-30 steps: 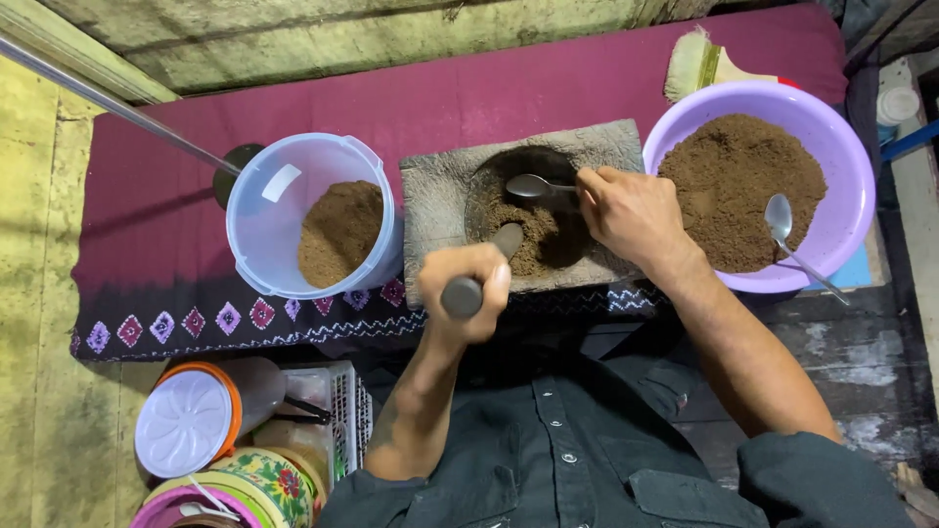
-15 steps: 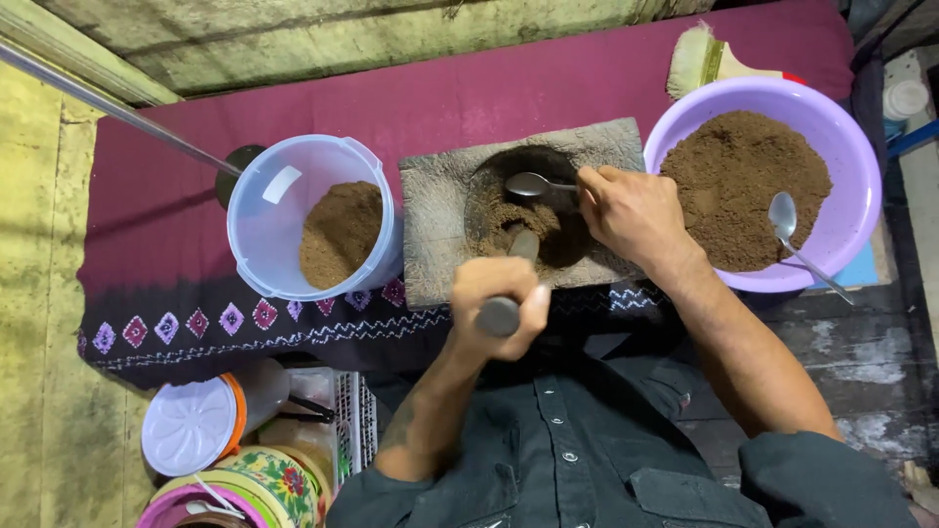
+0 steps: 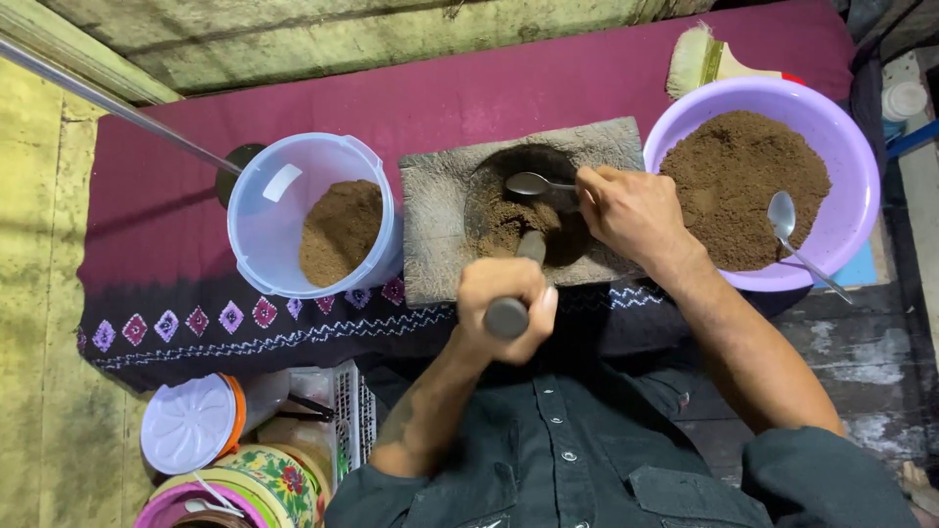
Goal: A person uses a wooden pestle to grind a brown powdery substance in a stone mortar, occasionally using a spoon to scrape the sides and reposition the material.
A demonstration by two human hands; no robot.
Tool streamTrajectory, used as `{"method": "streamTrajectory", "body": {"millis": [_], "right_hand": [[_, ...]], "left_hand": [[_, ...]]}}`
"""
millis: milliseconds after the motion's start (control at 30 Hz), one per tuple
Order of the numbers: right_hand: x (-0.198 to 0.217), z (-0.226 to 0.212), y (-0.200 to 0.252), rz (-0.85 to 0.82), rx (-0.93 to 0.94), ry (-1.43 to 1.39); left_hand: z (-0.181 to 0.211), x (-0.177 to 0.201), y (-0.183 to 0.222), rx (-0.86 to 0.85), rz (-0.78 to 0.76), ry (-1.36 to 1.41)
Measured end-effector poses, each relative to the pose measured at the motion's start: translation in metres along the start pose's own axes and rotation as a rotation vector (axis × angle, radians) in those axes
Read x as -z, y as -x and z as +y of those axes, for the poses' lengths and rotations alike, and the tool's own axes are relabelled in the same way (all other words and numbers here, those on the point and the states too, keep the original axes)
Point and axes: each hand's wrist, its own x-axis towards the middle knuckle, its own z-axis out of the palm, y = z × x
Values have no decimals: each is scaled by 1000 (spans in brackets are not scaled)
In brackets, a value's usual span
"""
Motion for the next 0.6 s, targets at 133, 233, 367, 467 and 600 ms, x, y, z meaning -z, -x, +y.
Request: {"method": "streamTrajectory", "body": {"millis": [133, 233, 367, 467, 600], "right_hand": [[4, 6, 1, -43, 57, 75], [2, 8, -8, -118, 125, 229], [-14, 2, -29, -199, 351, 296], [10, -2, -39, -208, 574, 377], [41, 6, -45, -268, 664, 528]], "left_hand": [[-11, 15, 13, -59, 50, 21], [13, 28, 6, -50, 77, 9], [48, 34, -7, -102, 123, -25], [53, 40, -7, -150, 137, 25], [55, 39, -2, -189, 139, 67]]}}
